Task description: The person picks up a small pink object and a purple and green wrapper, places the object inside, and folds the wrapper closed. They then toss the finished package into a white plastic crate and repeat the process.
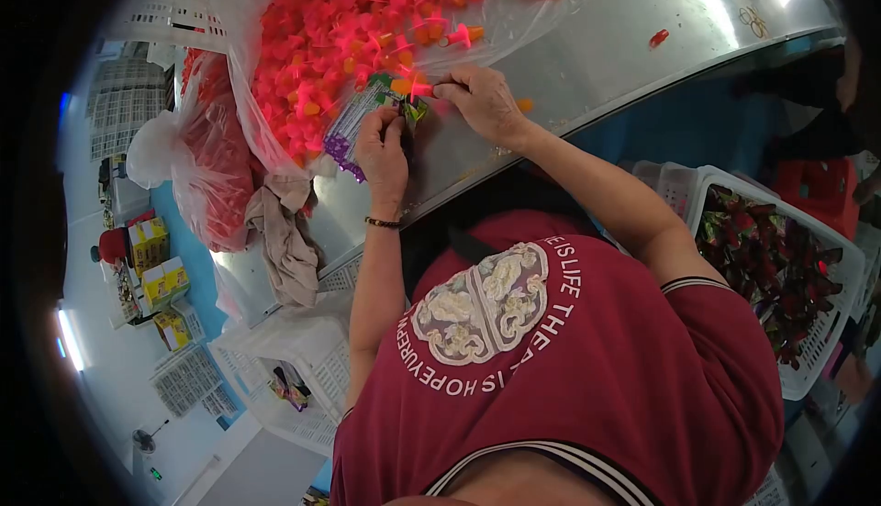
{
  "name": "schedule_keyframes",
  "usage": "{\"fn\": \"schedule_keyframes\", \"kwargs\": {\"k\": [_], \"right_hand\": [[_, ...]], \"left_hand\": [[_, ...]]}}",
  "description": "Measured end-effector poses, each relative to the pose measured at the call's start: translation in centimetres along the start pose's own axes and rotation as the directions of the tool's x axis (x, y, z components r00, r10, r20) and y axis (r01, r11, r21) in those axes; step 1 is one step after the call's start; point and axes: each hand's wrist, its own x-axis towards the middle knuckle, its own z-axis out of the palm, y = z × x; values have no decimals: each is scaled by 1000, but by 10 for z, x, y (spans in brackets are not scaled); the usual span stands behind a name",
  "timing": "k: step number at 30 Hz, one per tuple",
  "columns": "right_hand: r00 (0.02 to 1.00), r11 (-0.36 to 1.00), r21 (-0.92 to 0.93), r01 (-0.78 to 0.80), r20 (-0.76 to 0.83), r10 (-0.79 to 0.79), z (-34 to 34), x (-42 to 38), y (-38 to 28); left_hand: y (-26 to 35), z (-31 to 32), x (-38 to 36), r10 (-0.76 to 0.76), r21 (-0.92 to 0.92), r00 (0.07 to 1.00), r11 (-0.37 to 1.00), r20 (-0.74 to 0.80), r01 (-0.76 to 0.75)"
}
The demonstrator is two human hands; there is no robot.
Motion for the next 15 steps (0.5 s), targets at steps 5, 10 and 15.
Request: {"fn": "schedule_keyframes", "kwargs": {"k": [5,10,15], "right_hand": [[970,900,-362,244,106,-221,-4,-1,11],[904,704,-568,426,282,-320,-15,-2,8],[815,490,-660,569,375,-441,-22,5,-2]], "left_hand": [[-3,1,-1,-1,-85,1000,996,-27,-2],[1,0,-2,70,-32,997,997,-21,-71],[12,-2,-2,179,102,984,978,20,-180]]}}
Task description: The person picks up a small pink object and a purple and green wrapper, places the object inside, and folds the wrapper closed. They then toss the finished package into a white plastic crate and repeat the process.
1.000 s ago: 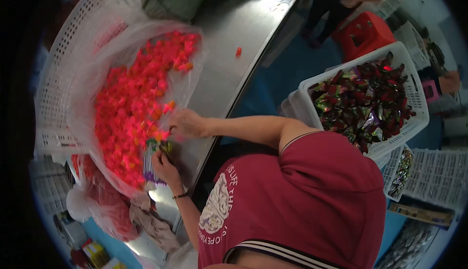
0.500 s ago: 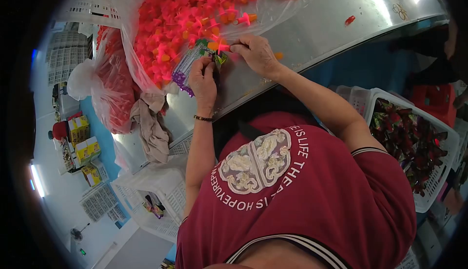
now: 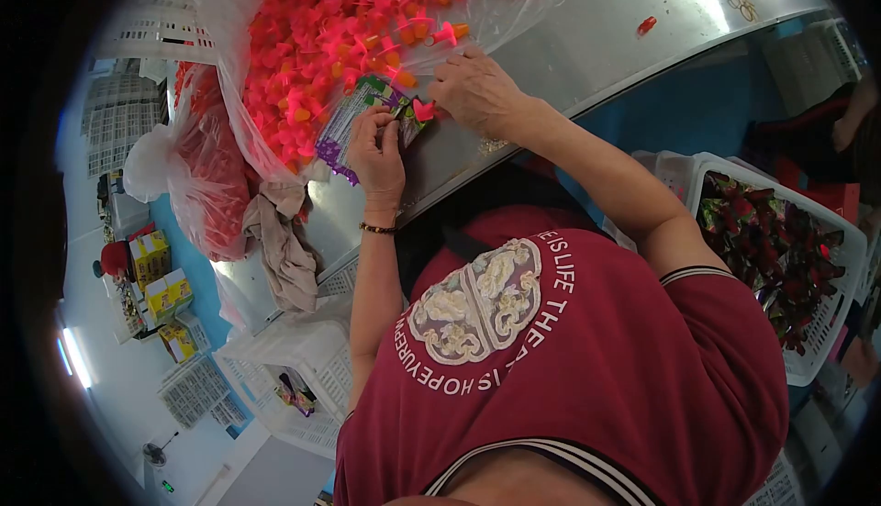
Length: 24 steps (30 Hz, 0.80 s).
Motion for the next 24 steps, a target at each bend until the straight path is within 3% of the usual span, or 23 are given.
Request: {"fn": "schedule_keyframes", "kwargs": {"k": [5,7,8,10,14,16,17,19,20,22,24], "right_hand": [[997,1000,9,30,76,-30,0,5,0],[962,980,112,-162,239,132,0,5,-2],[962,980,112,-164,240,134,-2,6,-2],[876,841,341,-420,393,278,-9,9,-2],[840,793,359,-493,433,327,-7,11,-7],[955,952,179,-247,211,208,5,8,-15],[955,952,178,-248,210,210,4,8,-18],[986,962,214,-167,44,161,0,8,-24],[986,963,212,-167,41,162,1,7,-24],[956,868,488,-98,-195,218,8,3,-23],[942,871,484,-86,-244,229,12,2,-28]], "left_hand": [[10,-1,1,10,-49,1000,999,8,-9],[11,-1,0,-9,-81,1000,997,18,11],[10,-1,0,-9,-112,1000,994,5,9],[6,-1,-1,-6,-143,1000,990,-6,6],[12,-1,0,-36,-181,999,983,35,42],[16,2,0,-32,-177,998,983,53,41],[16,5,1,-20,-148,999,989,28,24],[17,6,3,-4,-119,1000,993,2,4],[17,4,4,-89,-167,996,982,-9,87],[18,6,6,-172,-219,985,962,-17,164],[19,10,7,-173,-242,981,959,-87,148]]}}
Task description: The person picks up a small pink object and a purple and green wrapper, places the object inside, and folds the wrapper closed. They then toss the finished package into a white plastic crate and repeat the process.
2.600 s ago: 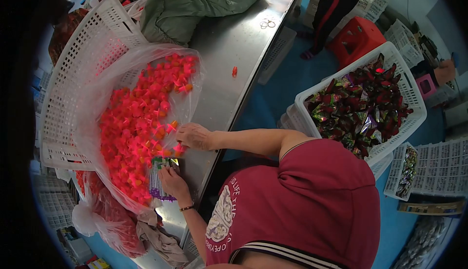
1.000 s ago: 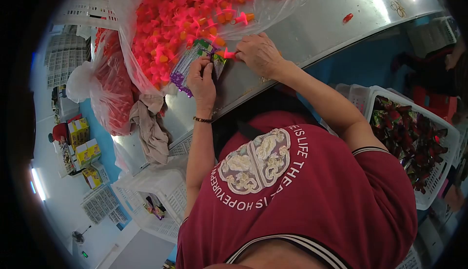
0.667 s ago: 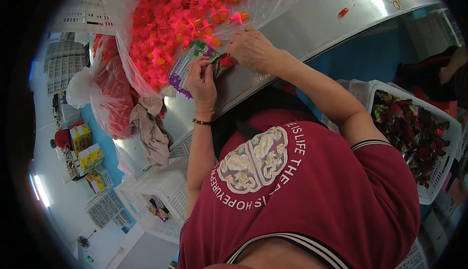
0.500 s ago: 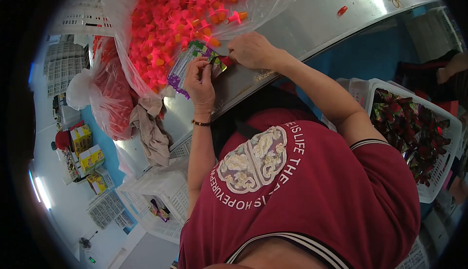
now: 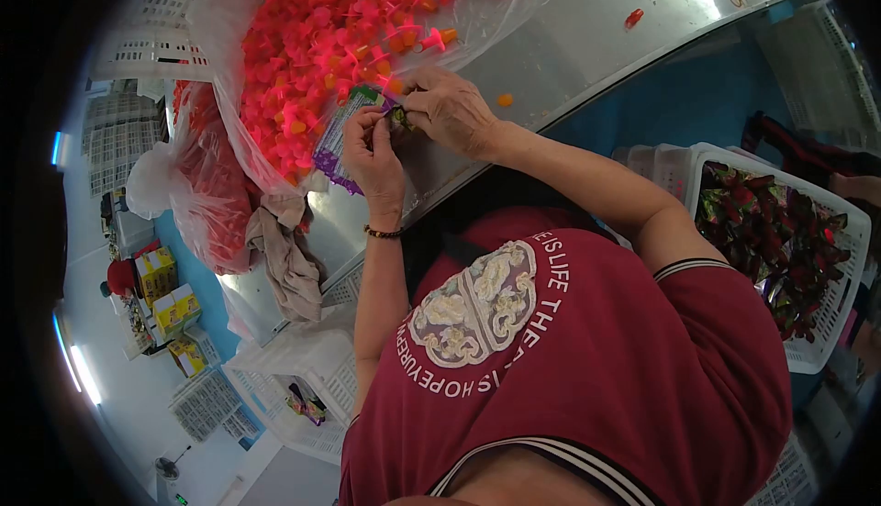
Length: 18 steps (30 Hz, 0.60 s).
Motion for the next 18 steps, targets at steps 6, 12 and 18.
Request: {"fn": "schedule_keyframes", "kwargs": {"k": [6,12,18], "right_hand": [[982,985,84,152,104,-160,3,4,4],[999,988,150,-43,-21,47,-28,17,-14],[967,891,385,-241,19,253,-65,7,-25]], "left_hand": [[1,-8,7,3,145,999,989,-50,4],[42,-10,9,-32,154,991,988,131,11],[52,2,12,82,-143,976,988,200,-54]]}}
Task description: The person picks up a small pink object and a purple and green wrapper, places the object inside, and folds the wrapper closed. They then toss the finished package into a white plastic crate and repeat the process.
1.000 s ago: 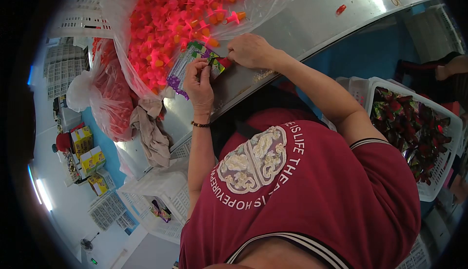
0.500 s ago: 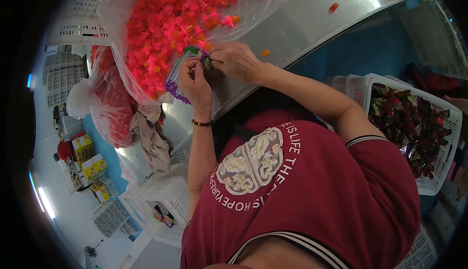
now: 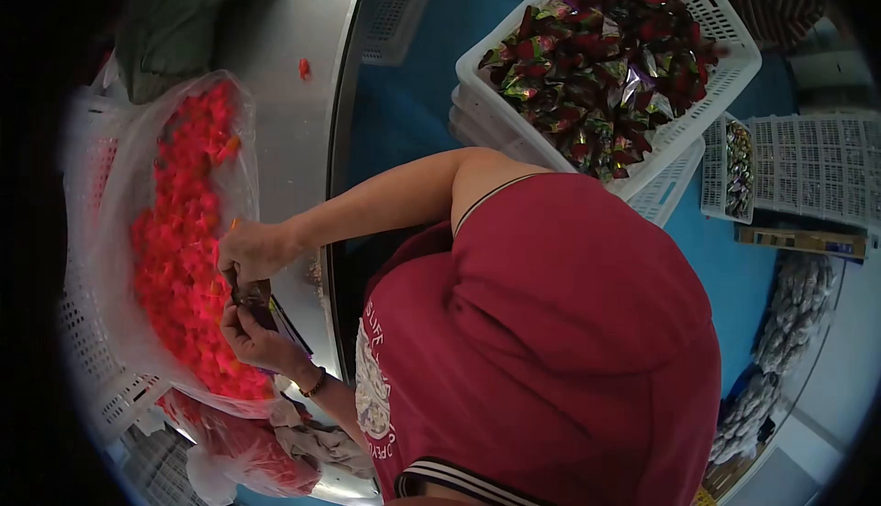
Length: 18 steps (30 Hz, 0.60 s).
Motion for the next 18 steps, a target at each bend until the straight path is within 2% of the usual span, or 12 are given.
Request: {"fn": "schedule_keyframes", "kwargs": {"k": [2,4,7,9,11,12,13,14,15,16,17,18], "right_hand": [[999,997,-70,-11,-50,7,2,-3,5],[985,996,90,9,-173,7,8,-7,9],[994,992,-83,97,-50,-101,-1,-9,7],[987,983,-89,160,-3,-161,-21,-16,-34],[976,971,-99,216,55,-211,-45,-20,-71],[967,952,272,142,168,-192,-60,-22,-82],[936,804,594,11,277,-217,-73,-23,-86],[946,974,-94,205,274,-172,-72,-5,-54],[946,973,-103,205,275,-170,-69,-10,-40],[959,870,-416,266,210,-192,-63,-15,-29],[957,665,-689,289,181,-229,-63,-15,-24],[951,650,-694,309,204,-235,-75,-17,-37]], "left_hand": [[8,5,-4,-63,-20,998,998,19,63],[12,8,-5,-137,-38,990,990,37,138],[11,6,-7,-145,-27,987,989,76,147],[14,3,-5,-26,-68,999,997,-23,25],[8,-19,1,167,93,975,984,-148,-154],[-5,-27,-11,-63,-133,981,990,-183,39],[0,-27,-4,-64,-84,980,995,-186,49],[2,-25,5,-67,-40,978,997,-196,60],[-10,-25,2,-131,-8,978,991,-159,132],[-19,-29,1,-121,-4,983,993,-140,122],[-30,-27,-4,-53,89,996,994,-76,60],[-42,-21,-12,9,172,1000,985,-23,-5]]}}
